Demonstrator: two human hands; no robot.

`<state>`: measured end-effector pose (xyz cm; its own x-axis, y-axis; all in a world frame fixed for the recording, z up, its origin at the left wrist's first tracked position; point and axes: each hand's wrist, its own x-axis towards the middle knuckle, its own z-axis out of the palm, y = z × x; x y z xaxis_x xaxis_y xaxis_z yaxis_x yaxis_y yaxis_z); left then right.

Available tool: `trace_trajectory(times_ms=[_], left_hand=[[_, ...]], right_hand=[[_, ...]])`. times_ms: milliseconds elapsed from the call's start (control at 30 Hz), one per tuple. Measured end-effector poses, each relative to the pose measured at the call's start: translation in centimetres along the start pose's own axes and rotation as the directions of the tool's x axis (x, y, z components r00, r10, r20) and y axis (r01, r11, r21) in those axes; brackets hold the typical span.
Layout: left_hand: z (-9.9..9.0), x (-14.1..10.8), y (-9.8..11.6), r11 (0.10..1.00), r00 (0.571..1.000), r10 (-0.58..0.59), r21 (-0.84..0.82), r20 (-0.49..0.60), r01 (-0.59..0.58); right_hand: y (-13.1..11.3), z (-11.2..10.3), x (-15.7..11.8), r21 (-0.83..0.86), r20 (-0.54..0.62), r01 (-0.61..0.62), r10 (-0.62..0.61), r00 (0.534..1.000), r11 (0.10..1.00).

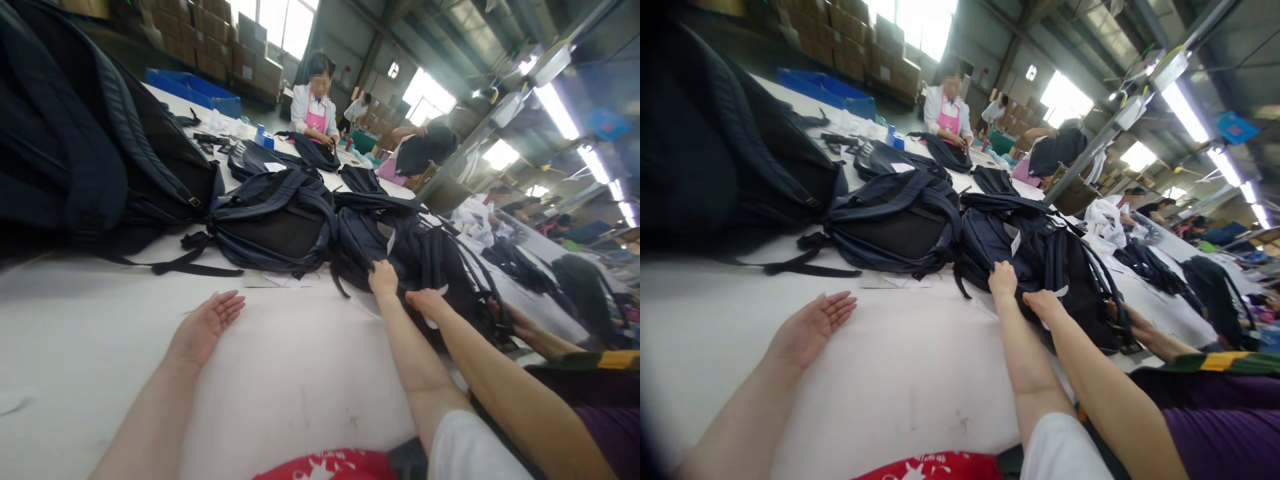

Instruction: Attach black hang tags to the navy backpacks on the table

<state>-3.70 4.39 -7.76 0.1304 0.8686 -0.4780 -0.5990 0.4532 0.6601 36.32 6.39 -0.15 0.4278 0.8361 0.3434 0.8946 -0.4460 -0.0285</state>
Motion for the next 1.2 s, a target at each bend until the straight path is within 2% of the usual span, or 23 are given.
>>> trace_trajectory(times_ms=[67,167,200,267,333,400,433,500,533,567,600,633,667,700,733,800,867,900,967,1033,1200], left_hand=[[0.0,0.0,-0.2,1.000,1.000,0.001,0.003,0.010,-0.001],[0.0,-0.2,-0.4,1.000,0.999,0.014,-0.006,0.036,-0.014],[0.0,-0.2,-0.5,1.000,0.999,0.017,-0.010,0.044,-0.016],[-0.1,-0.4,-0.6,1.000,0.998,0.024,-0.021,0.055,-0.022],[-0.2,-0.4,-0.7,0.999,0.997,0.033,-0.033,0.070,-0.031],[-0.5,-0.5,-0.7,0.998,0.995,0.048,-0.045,0.093,-0.044],[-0.7,-0.5,-0.7,0.997,0.993,0.059,-0.049,0.101,-0.055],[-1.1,-0.5,-0.7,0.995,0.991,0.088,-0.054,0.099,-0.083],[-1.3,-0.5,-0.7,0.994,0.991,0.102,-0.052,0.088,-0.097],[-1.5,-0.5,-0.7,0.993,0.991,0.114,-0.046,0.074,-0.111],[-1.7,-0.6,-0.7,0.992,0.991,0.124,-0.033,0.058,-0.122],[-1.8,-0.6,-0.7,0.991,0.990,0.134,-0.013,0.044,-0.134],[-1.9,-0.6,-0.8,0.989,0.989,0.147,0.013,0.033,-0.147],[-1.9,-0.6,-0.9,0.986,0.987,0.160,0.041,0.025,-0.161],[-1.8,-0.5,-1.0,0.983,0.985,0.173,0.065,0.021,-0.174],[-1.5,-0.3,-1.2,0.978,0.982,0.190,0.089,0.022,-0.191],[-1.2,0.0,-1.4,0.980,0.984,0.178,0.090,0.022,-0.180],[-1.1,0.2,-1.5,0.982,0.986,0.166,0.085,0.016,-0.167],[-1.1,0.6,-1.5,0.987,0.989,0.145,0.072,-0.008,-0.144],[-1.4,0.8,-1.3,0.988,0.989,0.144,0.054,-0.032,-0.142],[-2.1,0.5,-0.4,0.987,0.983,0.159,-0.009,-0.088,-0.160]], right_hand=[[0.0,-3.8,2.4,0.031,-0.070,0.010,-0.007,0.997,0.999],[-2.0,-11.1,5.3,0.113,-0.262,0.067,-0.035,0.965,0.991],[-3.1,-13.5,5.7,0.143,-0.348,0.111,-0.055,0.936,0.984],[-6.1,-17.1,5.6,0.186,-0.442,0.201,-0.101,0.891,0.962],[-10.1,-18.5,4.2,0.236,-0.566,0.375,-0.187,0.803,0.896],[-14.8,-17.2,1.7,0.274,-0.650,0.543,-0.264,0.713,0.794],[-17.1,-15.7,0.3,0.287,-0.635,0.602,-0.323,0.702,0.745],[-21.2,-11.8,-2.5,0.325,-0.496,0.695,-0.511,0.703,0.641],[-22.6,-9.8,-3.8,0.363,-0.356,0.755,-0.668,0.654,0.546],[-23.5,-8.0,-5.1,0.407,-0.253,0.800,-0.787,0.563,0.441],[-23.8,-6.4,-6.4,0.439,-0.228,0.806,-0.818,0.528,0.398],[-23.6,-5.1,-7.6,0.471,-0.220,0.796,-0.824,0.522,0.379],[-22.9,-3.9,-8.8,0.496,-0.219,0.772,-0.803,0.553,0.397],[-21.8,-2.9,-10.1,0.514,-0.194,0.732,-0.771,0.607,0.448],[-20.6,-1.9,-11.3,0.520,-0.124,0.687,-0.750,0.649,0.508],[-18.1,0.1,-13.5,0.466,0.121,0.620,-0.740,0.662,0.631],[-16.6,2.3,-14.8,0.411,0.223,0.596,-0.710,0.668,0.690],[-16.4,3.3,-15.1,0.390,0.234,0.589,-0.695,0.680,0.708],[-17.0,4.9,-14.9,0.370,0.221,0.580,-0.675,0.704,0.726],[-18.9,5.8,-14.0,0.370,0.201,0.578,-0.670,0.715,0.727],[-24.3,5.6,-11.0,0.457,0.140,0.560,-0.677,0.722,0.691]])
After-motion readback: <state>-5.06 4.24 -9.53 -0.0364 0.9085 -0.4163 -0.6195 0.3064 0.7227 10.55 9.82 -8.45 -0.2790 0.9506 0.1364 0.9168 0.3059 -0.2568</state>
